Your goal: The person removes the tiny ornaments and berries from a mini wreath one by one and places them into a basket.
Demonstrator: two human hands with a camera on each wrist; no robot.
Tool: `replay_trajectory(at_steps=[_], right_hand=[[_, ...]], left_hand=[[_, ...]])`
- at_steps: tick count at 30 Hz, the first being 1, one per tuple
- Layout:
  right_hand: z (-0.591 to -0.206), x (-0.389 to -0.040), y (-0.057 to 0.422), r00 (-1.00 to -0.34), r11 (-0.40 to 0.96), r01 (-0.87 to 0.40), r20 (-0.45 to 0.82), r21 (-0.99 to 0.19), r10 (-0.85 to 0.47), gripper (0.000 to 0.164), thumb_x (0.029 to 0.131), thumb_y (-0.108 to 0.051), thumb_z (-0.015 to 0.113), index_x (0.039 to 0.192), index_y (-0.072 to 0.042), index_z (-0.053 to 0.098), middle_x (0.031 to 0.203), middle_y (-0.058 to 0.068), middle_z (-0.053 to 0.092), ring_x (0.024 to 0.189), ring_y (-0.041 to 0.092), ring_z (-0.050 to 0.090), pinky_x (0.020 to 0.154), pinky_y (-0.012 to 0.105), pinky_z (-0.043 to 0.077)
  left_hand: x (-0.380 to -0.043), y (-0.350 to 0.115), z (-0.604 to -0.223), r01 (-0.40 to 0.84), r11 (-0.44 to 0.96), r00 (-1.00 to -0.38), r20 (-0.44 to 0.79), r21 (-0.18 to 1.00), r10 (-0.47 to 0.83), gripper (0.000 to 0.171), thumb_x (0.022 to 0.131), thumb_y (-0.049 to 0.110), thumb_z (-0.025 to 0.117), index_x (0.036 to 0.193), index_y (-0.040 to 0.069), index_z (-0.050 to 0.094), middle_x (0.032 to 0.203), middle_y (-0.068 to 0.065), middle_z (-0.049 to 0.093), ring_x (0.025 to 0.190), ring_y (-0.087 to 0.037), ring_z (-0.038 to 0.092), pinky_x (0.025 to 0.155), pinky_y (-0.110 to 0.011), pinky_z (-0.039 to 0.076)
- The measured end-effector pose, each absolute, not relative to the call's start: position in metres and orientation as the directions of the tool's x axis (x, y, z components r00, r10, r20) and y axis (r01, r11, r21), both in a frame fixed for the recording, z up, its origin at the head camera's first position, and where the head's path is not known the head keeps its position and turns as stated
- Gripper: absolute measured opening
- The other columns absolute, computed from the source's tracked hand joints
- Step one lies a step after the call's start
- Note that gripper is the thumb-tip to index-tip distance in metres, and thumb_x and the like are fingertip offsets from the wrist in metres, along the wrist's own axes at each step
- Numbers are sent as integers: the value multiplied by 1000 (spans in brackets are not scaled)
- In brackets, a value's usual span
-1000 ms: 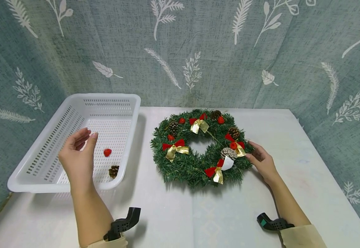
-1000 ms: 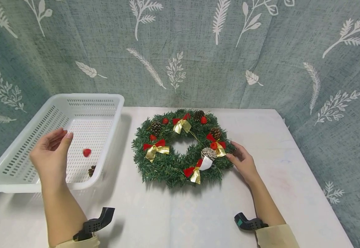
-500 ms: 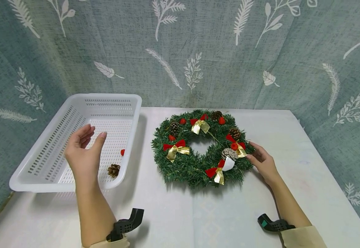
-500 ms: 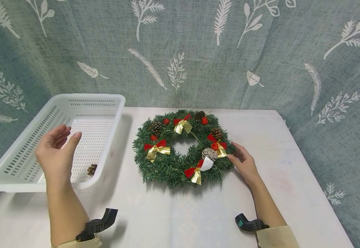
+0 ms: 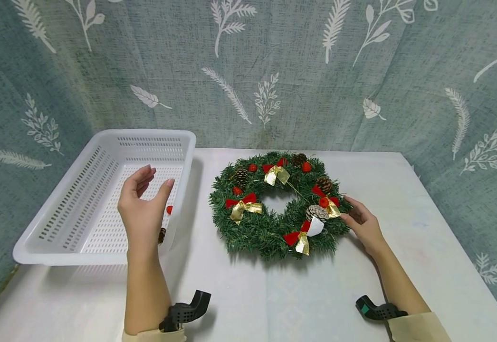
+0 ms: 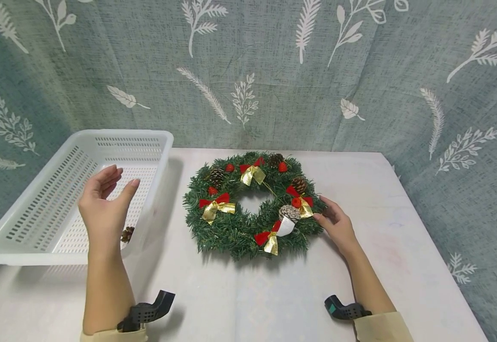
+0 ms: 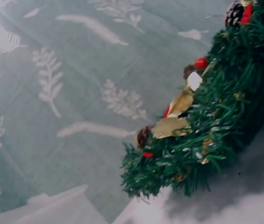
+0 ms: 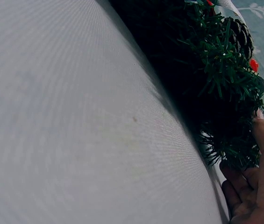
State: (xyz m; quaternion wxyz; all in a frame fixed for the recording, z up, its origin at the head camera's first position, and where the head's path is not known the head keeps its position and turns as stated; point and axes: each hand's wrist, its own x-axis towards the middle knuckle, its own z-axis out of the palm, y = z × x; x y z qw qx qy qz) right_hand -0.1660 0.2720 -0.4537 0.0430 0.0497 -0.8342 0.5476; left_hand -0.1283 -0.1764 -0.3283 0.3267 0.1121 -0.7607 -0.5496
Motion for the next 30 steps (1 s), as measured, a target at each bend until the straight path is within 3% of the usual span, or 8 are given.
replay_trajectory(at_steps=[5,14,23,30], right_hand=[[-454,-167,272,-990,402,-136,134,-906,-34,54,93,-10,60,142,-2,40,93,-10,53,89,-1,51,75,9,44],[-454,-166,272,-991,393,-132,127,-910,-38,54,93,-10,60,142,-2,39,95,-16,54,91,-3,51,76,9,44],[-455,-165,273,-991,387,-135,131,-912,-37,53,93,-9,59,142,-2,39,92,-12,53,88,-1,52,73,11,45],[-456,-167,273,-991,395,-135,130,-909,-38,54,93,-9,59,142,-2,39,92,-12,54,88,-1,52,73,10,45]], left_hand=[[-129,-166,-328,190,394,-811,370,899,-453,50,81,12,75,125,0,55,120,-7,60,115,-17,53,101,-27,38],[-134,-149,-331,252,379,-826,402,891,-395,48,79,8,76,122,-3,57,118,-13,62,113,-21,56,101,-31,40],[-137,-128,-339,255,385,-883,376,887,-282,48,82,14,75,124,1,56,120,-10,60,116,-24,52,103,-35,38],[-144,-120,-353,236,358,-901,342,903,-269,48,83,17,74,124,2,56,119,-10,60,116,-24,52,102,-34,38]])
